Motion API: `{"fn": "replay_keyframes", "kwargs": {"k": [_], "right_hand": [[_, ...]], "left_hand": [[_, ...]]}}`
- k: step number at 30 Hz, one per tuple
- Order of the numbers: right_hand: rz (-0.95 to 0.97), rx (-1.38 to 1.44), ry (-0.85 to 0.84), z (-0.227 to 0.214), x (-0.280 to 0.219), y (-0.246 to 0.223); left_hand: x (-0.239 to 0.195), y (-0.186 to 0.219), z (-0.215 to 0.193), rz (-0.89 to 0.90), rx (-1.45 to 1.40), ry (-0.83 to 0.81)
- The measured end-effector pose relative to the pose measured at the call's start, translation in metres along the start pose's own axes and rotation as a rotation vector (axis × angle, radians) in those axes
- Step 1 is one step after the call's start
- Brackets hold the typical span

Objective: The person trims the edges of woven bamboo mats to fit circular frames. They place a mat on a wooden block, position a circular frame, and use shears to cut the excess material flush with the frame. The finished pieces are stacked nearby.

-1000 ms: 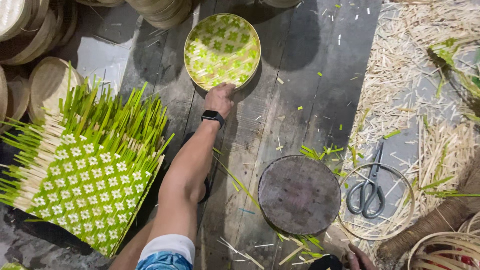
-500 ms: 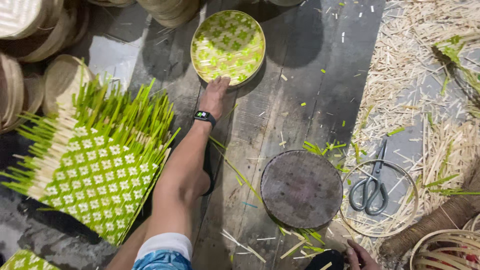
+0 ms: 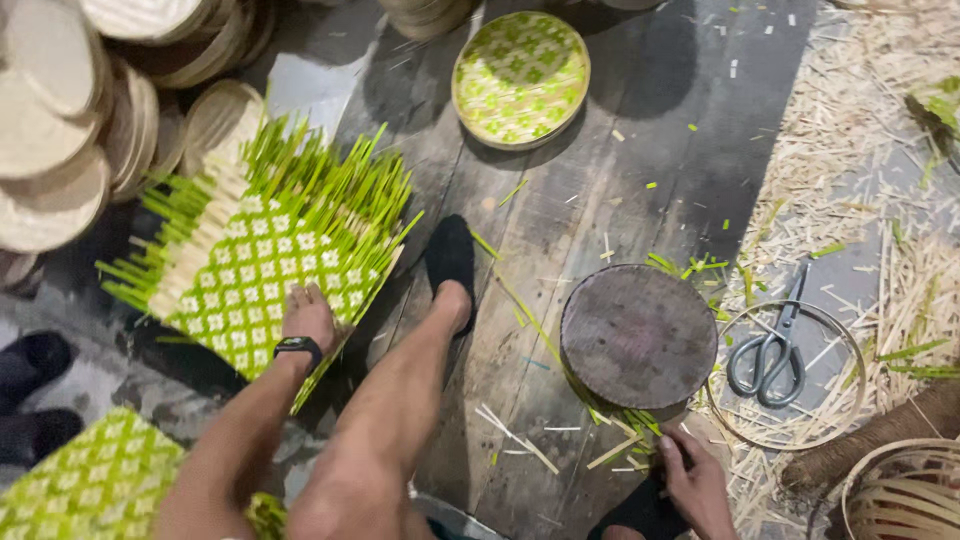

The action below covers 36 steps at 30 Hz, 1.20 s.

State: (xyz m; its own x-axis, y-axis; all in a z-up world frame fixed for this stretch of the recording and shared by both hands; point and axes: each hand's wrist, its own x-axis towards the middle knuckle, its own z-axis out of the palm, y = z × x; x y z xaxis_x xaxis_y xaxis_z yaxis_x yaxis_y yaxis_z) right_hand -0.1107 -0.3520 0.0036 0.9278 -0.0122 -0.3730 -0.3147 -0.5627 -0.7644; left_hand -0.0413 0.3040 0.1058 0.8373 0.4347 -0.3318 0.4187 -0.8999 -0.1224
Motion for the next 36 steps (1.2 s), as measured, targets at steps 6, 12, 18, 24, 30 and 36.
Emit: {"fn": "replay_keyframes", "kwargs": {"k": [6,12,18,24,30,36], "right_hand": [[-0.082,0.090,-0.029,-0.001,-0.020,0.017],[0.221,0.196,-0.076,0.001,-0.017,0.042],[0.179,0.198,-0.063,-0.018,-0.012,0.002],[0.143,0.873,-0.173,-0.054,0.017,-0.039],[0.217,1.189,-0.262,-0.092,0.078,-0.027],[0.314,0.960,-0.144,-0.086,0.116,-0.017]], "left_hand": [[-0.006,-0.035,0.062,0.056,-0.276,0.084],[-0.035,-0.030,0.026,0.142,-0.187,0.326],[-0.068,0.001,-0.142,0.064,-0.132,1.029],[-0.113,0.148,-0.202,0.820,-0.377,0.661],[-0.158,0.321,-0.055,1.622,-0.293,0.350],[-0.153,0.353,0.068,1.391,-0.661,0.208]]}}
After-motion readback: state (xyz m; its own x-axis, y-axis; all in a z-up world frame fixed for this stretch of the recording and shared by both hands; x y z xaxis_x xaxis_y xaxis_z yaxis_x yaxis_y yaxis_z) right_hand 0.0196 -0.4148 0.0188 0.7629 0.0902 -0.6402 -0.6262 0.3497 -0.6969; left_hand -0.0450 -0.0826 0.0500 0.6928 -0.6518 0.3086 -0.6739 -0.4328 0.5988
